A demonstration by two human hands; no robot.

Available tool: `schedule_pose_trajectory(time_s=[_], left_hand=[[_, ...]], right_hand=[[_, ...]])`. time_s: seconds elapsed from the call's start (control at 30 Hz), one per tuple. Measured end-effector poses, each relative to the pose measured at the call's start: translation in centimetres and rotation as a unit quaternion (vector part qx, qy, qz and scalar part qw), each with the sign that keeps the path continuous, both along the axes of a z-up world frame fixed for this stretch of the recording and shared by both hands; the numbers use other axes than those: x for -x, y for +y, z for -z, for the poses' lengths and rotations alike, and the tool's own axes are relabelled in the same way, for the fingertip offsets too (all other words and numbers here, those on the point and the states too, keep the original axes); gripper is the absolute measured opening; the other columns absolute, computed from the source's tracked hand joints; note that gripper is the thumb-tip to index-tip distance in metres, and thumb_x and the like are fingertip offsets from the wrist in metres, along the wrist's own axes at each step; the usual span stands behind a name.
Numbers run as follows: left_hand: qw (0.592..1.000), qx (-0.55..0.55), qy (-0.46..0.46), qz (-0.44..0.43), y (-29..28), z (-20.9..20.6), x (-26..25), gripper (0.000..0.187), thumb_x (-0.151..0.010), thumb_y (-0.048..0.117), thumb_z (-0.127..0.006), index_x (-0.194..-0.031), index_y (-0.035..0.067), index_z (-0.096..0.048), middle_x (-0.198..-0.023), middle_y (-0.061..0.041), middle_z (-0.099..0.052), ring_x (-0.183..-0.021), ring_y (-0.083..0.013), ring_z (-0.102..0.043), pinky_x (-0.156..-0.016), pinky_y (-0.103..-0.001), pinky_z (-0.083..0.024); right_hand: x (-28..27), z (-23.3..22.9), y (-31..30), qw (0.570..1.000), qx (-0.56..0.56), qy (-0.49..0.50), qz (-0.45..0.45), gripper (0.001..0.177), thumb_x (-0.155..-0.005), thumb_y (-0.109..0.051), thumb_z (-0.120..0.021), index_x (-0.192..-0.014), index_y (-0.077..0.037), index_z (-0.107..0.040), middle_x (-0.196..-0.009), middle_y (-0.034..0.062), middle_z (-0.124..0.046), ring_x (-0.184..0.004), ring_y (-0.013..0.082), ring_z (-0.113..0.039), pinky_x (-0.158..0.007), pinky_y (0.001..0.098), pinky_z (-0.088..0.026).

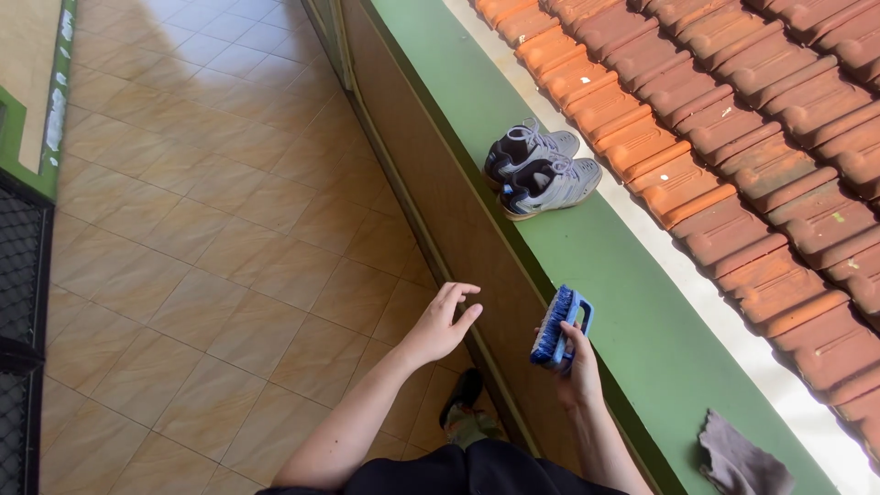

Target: Brushing and cleaning various pairs of shoes on a balcony ledge.

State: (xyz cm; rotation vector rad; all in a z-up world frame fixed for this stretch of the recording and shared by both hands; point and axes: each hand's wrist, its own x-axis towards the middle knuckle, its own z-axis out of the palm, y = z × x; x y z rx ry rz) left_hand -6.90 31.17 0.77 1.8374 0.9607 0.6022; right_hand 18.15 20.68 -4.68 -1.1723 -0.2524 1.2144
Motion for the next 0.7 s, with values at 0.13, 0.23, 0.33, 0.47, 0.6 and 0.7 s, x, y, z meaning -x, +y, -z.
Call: schedule_pose_trajectory(time_s=[0.13,0.23,0.33,0.47,0.6,0.7], left_hand=[[0.995,-0.069,-0.076,-0.003,9.5,-2.0,-5.4,0.046,-0.104,0.043,-0.051,-0.136,0.009,-0.056,-0.137,-0.012,-0.057,-0.13,-0.0282,-0.058,-0.1,-0.043,-0.054],[0.983,-0.114,-0.141,-0.017,15.3,-3.0,-10.3,0.045,-0.107,0.042,-0.051,-0.136,0.007,-0.057,-0.136,-0.014,-0.059,-0.13,-0.0304,-0.06,-0.103,-0.042,-0.053],[0.973,-0.173,-0.155,-0.001,21.2,-2.7,-14.9,0.041,-0.105,0.038,-0.055,-0.128,0.004,-0.061,-0.133,-0.016,-0.062,-0.125,-0.0336,-0.062,-0.103,-0.043,-0.052],[0.992,-0.115,-0.022,0.052,23.2,0.8,-19.1,0.036,-0.102,0.033,-0.058,-0.109,0.0,-0.071,-0.118,-0.021,-0.069,-0.114,-0.037,-0.067,-0.099,-0.043,-0.053],[0.968,-0.108,0.186,0.127,26.7,1.4,-23.4,0.053,-0.104,0.044,-0.051,-0.104,-0.004,-0.073,-0.107,-0.027,-0.072,-0.106,-0.0413,-0.07,-0.096,-0.047,-0.055],[0.95,-0.067,0.25,0.172,27.6,2.9,-26.0,0.073,-0.106,0.058,-0.041,-0.103,-0.008,-0.072,-0.108,-0.031,-0.069,-0.106,-0.0436,-0.068,-0.097,-0.048,-0.052]], right_hand=[[-3.3,0.4,6.7,0.999,-0.016,-0.021,0.032,0.045,-0.093,-0.032,-0.063,-0.133,-0.013,-0.056,-0.111,0.0136,-0.072,-0.099,0.0215,-0.071,-0.083,0.036,-0.055],[-6.0,1.3,11.5,0.997,-0.048,0.004,0.06,0.042,-0.095,-0.029,-0.063,-0.131,-0.01,-0.055,-0.109,0.0138,-0.071,-0.1,0.0232,-0.072,-0.086,0.0356,-0.057],[-8.0,1.5,17.2,0.993,-0.075,0.02,0.092,0.04,-0.095,-0.028,-0.061,-0.13,-0.009,-0.056,-0.106,0.0124,-0.071,-0.098,0.0236,-0.072,-0.086,0.0367,-0.057],[-9.8,2.2,18.4,0.992,-0.061,0.013,0.113,0.037,-0.099,-0.028,-0.058,-0.13,-0.008,-0.056,-0.107,0.014,-0.071,-0.095,0.0226,-0.071,-0.083,0.0365,-0.056],[-10.7,0.7,21.8,0.985,-0.071,-0.029,0.155,0.038,-0.099,-0.024,-0.056,-0.134,-0.011,-0.053,-0.109,0.0121,-0.068,-0.096,0.0209,-0.071,-0.082,0.0363,-0.057],[-9.8,0.3,21.0,0.98,-0.059,-0.054,0.181,0.046,-0.098,-0.02,-0.056,-0.141,-0.008,-0.049,-0.11,0.01,-0.068,-0.097,0.0194,-0.071,-0.079,0.035,-0.058]])
